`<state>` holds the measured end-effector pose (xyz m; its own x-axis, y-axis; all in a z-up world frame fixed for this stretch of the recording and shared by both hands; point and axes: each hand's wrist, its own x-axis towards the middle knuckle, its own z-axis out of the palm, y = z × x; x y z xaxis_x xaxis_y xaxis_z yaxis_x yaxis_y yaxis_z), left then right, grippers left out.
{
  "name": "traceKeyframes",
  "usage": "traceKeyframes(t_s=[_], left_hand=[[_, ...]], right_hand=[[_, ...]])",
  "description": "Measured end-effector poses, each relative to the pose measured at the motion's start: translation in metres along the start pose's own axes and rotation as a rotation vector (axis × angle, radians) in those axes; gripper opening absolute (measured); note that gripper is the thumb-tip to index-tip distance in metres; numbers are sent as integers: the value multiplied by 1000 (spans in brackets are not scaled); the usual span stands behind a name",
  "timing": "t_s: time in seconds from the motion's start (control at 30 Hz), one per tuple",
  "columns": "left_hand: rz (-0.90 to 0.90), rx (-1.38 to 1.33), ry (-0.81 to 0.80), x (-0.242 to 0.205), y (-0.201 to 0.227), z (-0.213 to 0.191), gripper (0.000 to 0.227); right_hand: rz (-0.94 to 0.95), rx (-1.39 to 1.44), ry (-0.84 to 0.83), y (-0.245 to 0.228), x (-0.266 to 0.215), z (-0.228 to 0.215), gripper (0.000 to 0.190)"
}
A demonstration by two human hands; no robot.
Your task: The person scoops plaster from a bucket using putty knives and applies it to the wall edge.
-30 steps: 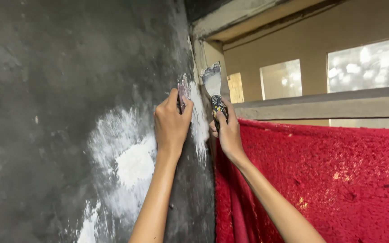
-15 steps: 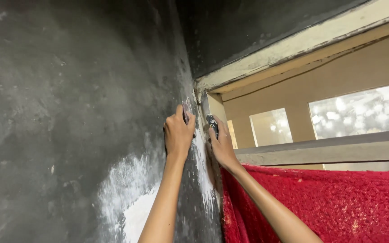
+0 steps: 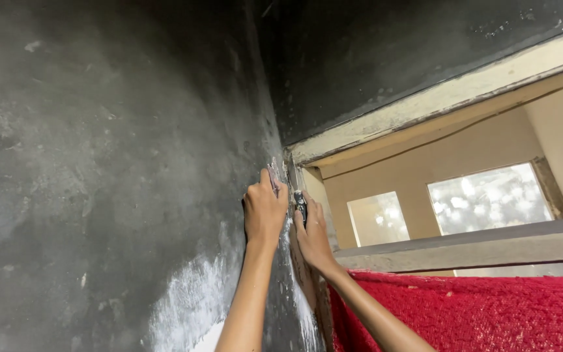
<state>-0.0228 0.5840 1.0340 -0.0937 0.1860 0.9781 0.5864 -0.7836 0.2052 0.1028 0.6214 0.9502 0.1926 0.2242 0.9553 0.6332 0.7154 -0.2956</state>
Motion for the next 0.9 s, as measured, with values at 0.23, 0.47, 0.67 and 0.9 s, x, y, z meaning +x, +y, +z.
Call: traceKeyframes(t_s=[0.23,0.47,0.67,0.9], left_hand=[[33,48,-13,14,-11,1,21],[13,36,-29,9,-7,-2,20],[20,37,-11,3,-5,-6,21],[36,43,4,1,-7,-9,21]], right_hand=[[-20,-96,-68,-10,-8,7,54],[-24,-113,-143,-23,-22,-11,56],[27,-109,-66,-20,-21,-20,54],[-121,-35,0,-4,0,13,55]])
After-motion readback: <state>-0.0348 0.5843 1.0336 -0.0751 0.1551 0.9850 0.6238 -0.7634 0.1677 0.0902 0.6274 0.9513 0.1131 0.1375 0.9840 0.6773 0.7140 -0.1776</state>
